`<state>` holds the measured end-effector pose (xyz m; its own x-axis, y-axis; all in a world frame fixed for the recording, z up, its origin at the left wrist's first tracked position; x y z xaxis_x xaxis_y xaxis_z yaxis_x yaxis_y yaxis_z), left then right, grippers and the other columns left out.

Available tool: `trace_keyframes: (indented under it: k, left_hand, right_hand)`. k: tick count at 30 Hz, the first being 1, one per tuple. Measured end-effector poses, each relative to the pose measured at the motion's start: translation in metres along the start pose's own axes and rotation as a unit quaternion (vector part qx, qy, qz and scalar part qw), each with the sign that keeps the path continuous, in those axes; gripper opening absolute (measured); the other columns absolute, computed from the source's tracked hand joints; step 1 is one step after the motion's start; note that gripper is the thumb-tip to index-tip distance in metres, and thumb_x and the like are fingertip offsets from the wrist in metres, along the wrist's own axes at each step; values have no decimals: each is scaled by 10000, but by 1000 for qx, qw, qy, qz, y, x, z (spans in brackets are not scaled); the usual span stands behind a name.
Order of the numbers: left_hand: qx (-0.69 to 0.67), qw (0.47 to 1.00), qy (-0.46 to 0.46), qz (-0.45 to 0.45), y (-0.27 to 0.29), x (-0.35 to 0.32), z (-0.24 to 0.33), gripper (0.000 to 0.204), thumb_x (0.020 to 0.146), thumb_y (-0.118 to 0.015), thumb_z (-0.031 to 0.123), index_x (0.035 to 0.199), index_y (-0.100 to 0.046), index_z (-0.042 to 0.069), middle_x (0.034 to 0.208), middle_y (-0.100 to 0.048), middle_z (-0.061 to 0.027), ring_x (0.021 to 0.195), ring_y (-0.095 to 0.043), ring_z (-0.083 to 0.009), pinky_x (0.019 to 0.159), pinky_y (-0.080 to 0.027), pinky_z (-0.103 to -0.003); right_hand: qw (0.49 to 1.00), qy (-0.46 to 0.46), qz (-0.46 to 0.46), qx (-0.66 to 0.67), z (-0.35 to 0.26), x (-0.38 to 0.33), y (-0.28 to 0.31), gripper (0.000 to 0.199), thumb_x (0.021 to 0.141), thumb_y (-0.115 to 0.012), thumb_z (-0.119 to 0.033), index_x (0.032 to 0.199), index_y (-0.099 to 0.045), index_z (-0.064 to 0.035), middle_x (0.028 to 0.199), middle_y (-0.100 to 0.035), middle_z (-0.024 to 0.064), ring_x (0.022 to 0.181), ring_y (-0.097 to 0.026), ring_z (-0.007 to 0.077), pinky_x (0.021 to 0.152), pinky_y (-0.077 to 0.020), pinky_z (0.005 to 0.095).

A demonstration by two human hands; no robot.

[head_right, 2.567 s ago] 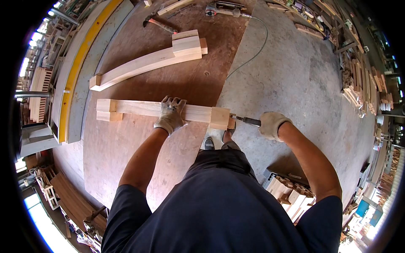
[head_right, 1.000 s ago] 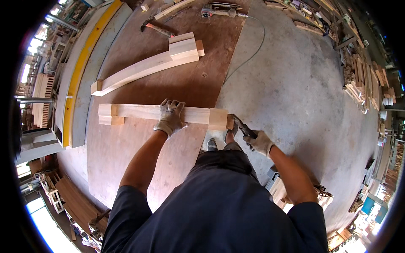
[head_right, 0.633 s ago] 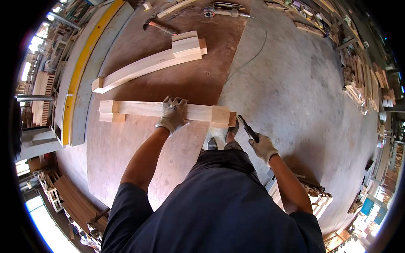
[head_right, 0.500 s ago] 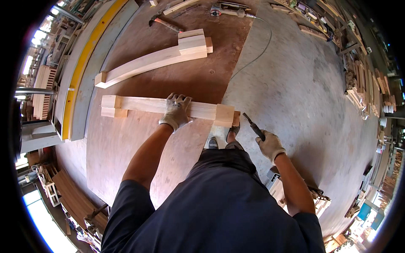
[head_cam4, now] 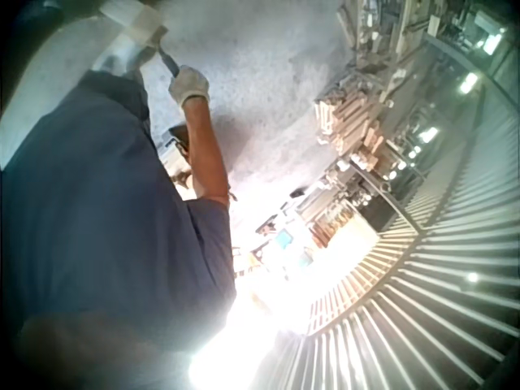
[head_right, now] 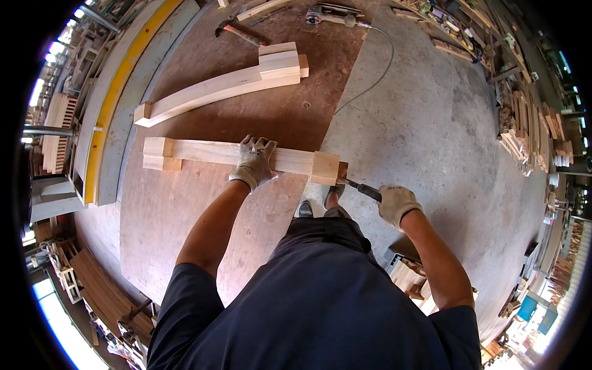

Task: The person picks up wooden pieces from a rack and places them on a workbench. They then use a nail gun to fasten the pieces together, forming a wooden frame structure.

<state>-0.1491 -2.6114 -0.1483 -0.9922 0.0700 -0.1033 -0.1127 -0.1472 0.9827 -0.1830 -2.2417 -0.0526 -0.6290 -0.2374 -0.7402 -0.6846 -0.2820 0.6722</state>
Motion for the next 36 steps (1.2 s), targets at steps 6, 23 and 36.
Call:
trace_keyframes:
  k: [6, 23, 36]
  left_hand:
    - [1, 1000, 1, -8, 0, 0, -1, 751, 665, -892, 444, 1309, -635, 156, 1294, -638, -122, 1267, -561, -338, 1193, -295, -500]
    - [0, 1000, 8, -16, -5, 2, -1, 668, 723, -835, 393, 1310, -626, 149, 1299, -627, -128, 1265, -554, -353, 1193, -292, -507]
    - [10, 999, 6, -34, -3, 1, 0, 781, 698, -865, 451, 1371, -595, 161, 1348, -607, -117, 1312, -525, -336, 1214, -263, -507]
  right_hand:
    - [948, 38, 149, -278, -13, 1, -1, 459, 972, -587, -212, 1391, -580, -23, 1213, -693, 100, 1151, -659, 243, 945, -528, 397]
    - [990, 58, -92, -90, -34, -6, 57, 422, 983, -619, -361, 1107, -749, 21, 1014, -757, 252, 1024, -738, 396, 915, -565, 483]
    - [983, 65, -156, -76, -20, 24, 60, 313, 989, -671, -306, 1130, -766, -43, 1007, -754, 206, 978, -714, 379, 876, -540, 471]
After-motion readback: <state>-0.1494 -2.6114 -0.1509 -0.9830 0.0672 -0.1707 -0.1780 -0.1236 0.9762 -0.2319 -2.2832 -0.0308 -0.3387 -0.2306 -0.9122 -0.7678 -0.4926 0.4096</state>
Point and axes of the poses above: each hand's wrist, its own x-axis towards the middle knuckle, its own y-axis out of the back of the hand, z = x × y, the point moved 4 cm from there along x, towards the middle knuckle
